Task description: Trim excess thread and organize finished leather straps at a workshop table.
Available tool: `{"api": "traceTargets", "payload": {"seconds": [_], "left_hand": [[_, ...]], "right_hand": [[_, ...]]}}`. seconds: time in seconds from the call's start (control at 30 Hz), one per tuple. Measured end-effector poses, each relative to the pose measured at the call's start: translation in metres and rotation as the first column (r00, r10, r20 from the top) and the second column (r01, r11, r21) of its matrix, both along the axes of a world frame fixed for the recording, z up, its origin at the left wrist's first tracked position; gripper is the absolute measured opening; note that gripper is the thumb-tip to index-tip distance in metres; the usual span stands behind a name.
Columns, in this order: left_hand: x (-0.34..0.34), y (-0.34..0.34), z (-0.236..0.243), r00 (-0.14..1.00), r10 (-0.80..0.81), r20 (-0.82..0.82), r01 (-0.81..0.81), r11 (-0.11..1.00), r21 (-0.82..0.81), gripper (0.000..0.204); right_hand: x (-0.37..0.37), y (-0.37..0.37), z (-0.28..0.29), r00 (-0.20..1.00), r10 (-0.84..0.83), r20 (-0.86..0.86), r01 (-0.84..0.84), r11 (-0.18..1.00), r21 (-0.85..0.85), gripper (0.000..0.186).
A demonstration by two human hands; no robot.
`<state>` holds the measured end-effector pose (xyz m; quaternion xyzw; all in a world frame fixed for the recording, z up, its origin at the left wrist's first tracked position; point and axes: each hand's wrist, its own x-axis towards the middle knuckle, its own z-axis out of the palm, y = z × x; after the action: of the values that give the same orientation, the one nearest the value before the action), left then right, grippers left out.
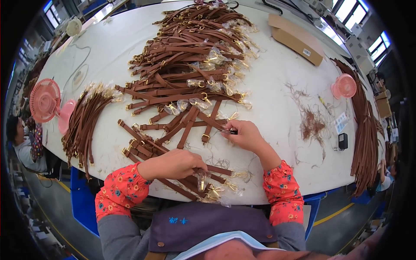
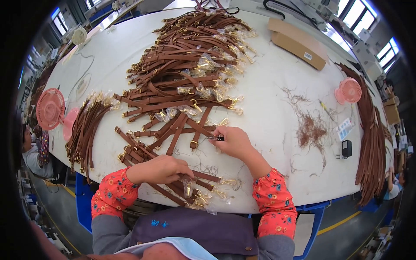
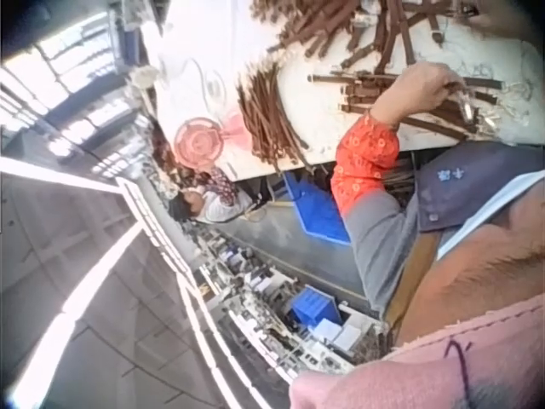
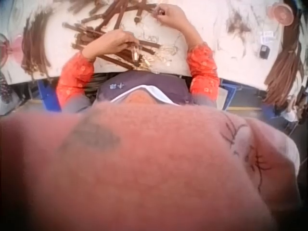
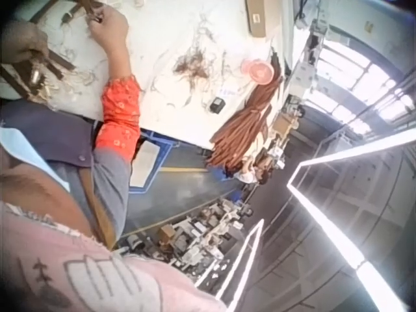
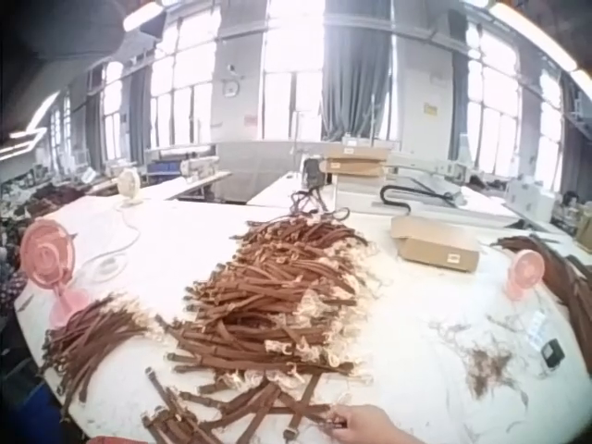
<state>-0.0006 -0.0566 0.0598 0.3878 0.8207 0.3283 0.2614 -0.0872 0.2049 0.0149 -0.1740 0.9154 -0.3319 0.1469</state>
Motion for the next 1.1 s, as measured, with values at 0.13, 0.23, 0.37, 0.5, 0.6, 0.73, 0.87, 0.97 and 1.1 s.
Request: {"api": "traceTargets", "payload": {"seconds": [0.13, 0.23, 0.37, 0.5, 0.6, 0.73, 0.87, 0.97, 1.1], "left_hand": [[-0.032, 0.002, 0.026, 0.847, 0.405, -0.345, -0.38, 0.914, 0.14, 0.04], [-0.088, -0.006, 0.0, 0.515, 0.504, -0.693, -0.437, 0.85, 0.294, 0.036], [-0.127, -0.014, -0.043, 0.451, 0.416, -0.789, -0.483, 0.858, 0.176, 0.025], [-0.129, -0.009, -0.043, 0.613, 0.324, -0.72, -0.492, 0.87, -0.028, 0.014], [-0.13, -0.013, -0.011, 0.679, 0.523, -0.515, -0.519, 0.838, 0.168, 0.018], [-0.121, -0.034, 0.039, 0.71, 0.556, 0.433, -0.698, 0.474, 0.537, 0.018], [-0.074, -0.024, 0.079, 0.707, 0.619, 0.343, -0.665, 0.417, 0.619, 0.023], [-0.064, -0.032, 0.067, 0.93, 0.357, -0.089, -0.317, 0.899, 0.302, 0.05], [-0.04, -0.002, 0.013, 0.816, 0.319, -0.482, -0.21, 0.941, 0.267, 0.061]], "right_hand": [[0.009, 0.002, 0.0, 0.989, 0.087, 0.119, -0.046, 0.95, -0.31, 0.026], [0.014, -0.006, 0.009, 0.988, 0.156, -0.017, -0.156, 0.961, -0.228, 0.024], [0.016, -0.003, 0.0, 0.974, 0.159, -0.164, -0.162, 0.987, -0.004, 0.021], [0.017, 0.002, -0.008, 0.978, 0.097, -0.183, -0.088, 0.995, 0.056, 0.02], [0.016, 0.007, -0.008, 0.981, 0.081, -0.175, -0.081, 0.997, 0.006, 0.021], [0.011, 0.006, -0.012, 0.997, 0.008, -0.077, -0.016, 0.994, -0.104, 0.021], [0.01, 0.008, -0.008, 1.0, -0.008, 0.016, 0.011, 0.978, -0.208, 0.021], [0.007, 0.008, -0.003, 0.988, 0.012, 0.156, 0.048, 0.926, -0.376, 0.019], [0.02, -0.012, 0.019, 0.967, 0.111, 0.229, 0.035, 0.833, -0.552, 0.016]]}}
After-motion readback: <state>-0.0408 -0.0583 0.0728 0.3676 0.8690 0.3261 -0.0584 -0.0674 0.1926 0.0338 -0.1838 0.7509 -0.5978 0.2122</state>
